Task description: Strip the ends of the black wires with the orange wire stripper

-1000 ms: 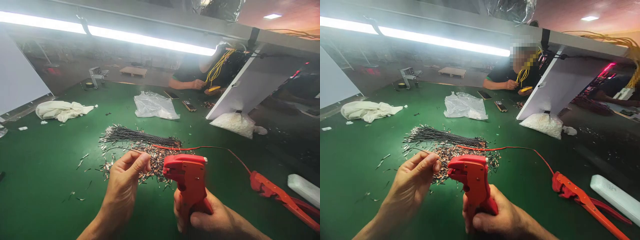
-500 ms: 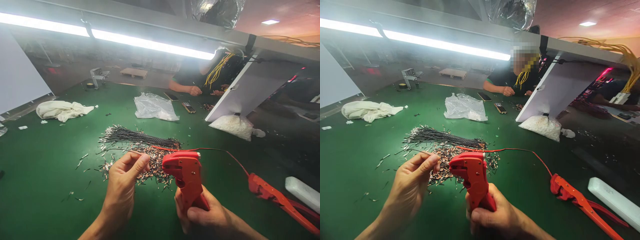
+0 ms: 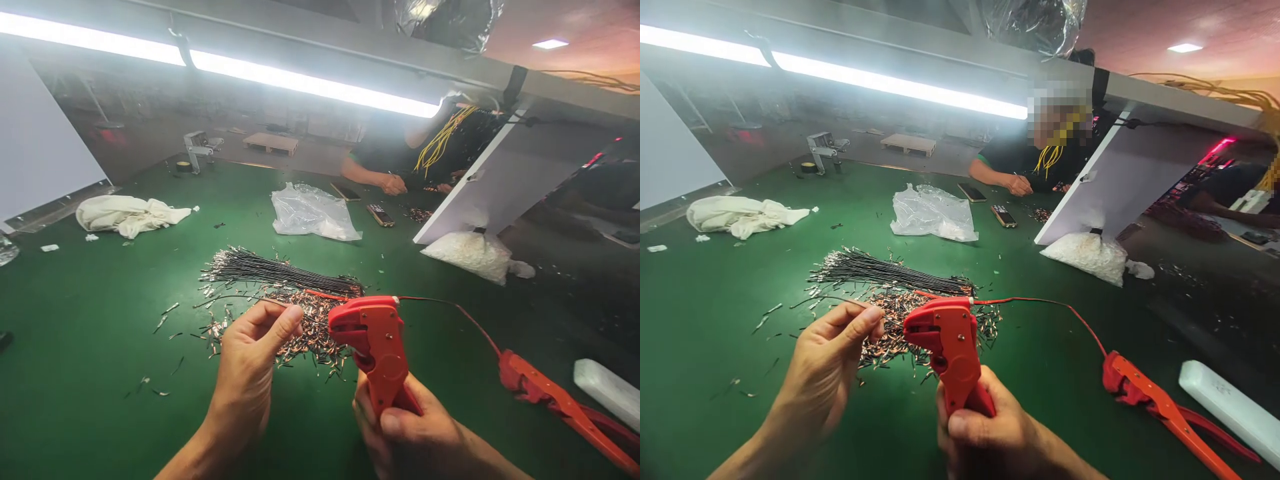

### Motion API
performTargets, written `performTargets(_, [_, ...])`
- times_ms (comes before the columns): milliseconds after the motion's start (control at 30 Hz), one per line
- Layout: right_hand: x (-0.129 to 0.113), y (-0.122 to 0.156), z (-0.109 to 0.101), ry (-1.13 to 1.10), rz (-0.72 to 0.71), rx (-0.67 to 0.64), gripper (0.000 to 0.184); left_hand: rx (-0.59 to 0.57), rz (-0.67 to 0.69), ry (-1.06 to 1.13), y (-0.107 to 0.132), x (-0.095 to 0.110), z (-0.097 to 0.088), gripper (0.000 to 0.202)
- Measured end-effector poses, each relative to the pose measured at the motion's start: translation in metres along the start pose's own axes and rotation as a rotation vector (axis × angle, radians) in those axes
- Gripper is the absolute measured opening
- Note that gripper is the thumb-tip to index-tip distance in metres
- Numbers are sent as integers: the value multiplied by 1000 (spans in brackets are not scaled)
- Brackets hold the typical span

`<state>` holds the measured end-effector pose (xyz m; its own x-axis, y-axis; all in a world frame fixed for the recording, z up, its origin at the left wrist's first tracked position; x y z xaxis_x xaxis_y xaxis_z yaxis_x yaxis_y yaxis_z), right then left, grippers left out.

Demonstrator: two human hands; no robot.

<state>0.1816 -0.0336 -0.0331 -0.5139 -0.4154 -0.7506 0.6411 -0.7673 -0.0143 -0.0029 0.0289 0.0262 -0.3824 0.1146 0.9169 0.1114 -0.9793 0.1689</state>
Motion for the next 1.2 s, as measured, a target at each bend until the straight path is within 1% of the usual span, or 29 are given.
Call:
performTargets(100, [3, 2, -1, -28, 12, 59, 26, -7, -5, 1, 0, 0, 0, 32])
performTargets(167, [3, 2, -1, -25, -1, 73, 26, -11, -15, 4, 0, 0, 0, 33])
performTargets(300, [4, 2, -3, 7, 10, 83, 30, -20, -29, 4, 0, 0, 0, 32])
performTargets(433, [5, 4, -6, 62, 7, 147, 33, -29, -30, -1, -1, -1, 0, 31])
performTargets(600, [6, 6, -7, 55, 38, 143, 34, -25, -44, -1, 0, -2, -1, 33])
performTargets(700, [4, 6, -9, 65, 33, 165, 34, -26, -49, 3, 0, -3, -1, 33])
performTargets(867, [2, 10, -9, 119, 96, 211, 38, -32, -64, -5, -2, -6, -1, 32])
performTargets(967, [1, 12, -9, 149, 105, 243, 40, -45, -77, -3, -3, -6, 0, 33])
performTargets(1033, [0, 12, -7, 159, 85, 239, 40, -51, -81, 4, -3, -6, 1, 33])
performTargets(1100, [-1, 9, -4, 142, 49, 187, 37, -53, -83, 11, -3, -7, 2, 34])
performTargets(1200, [-3, 4, 3, 32, 3, 115, 33, -48, -79, 33, -2, -6, 2, 34])
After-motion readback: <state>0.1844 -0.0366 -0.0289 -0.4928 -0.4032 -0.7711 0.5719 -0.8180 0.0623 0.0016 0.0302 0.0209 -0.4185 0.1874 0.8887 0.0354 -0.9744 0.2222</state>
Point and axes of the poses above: each hand's wrist, its own y-axis away from the middle knuckle, its own z-axis out of the palm, x = y × z, the point moved 3 cm from there along -y, towards the middle knuckle, and after that the axes turned 1 degree about -x, right-handed, at the moved point
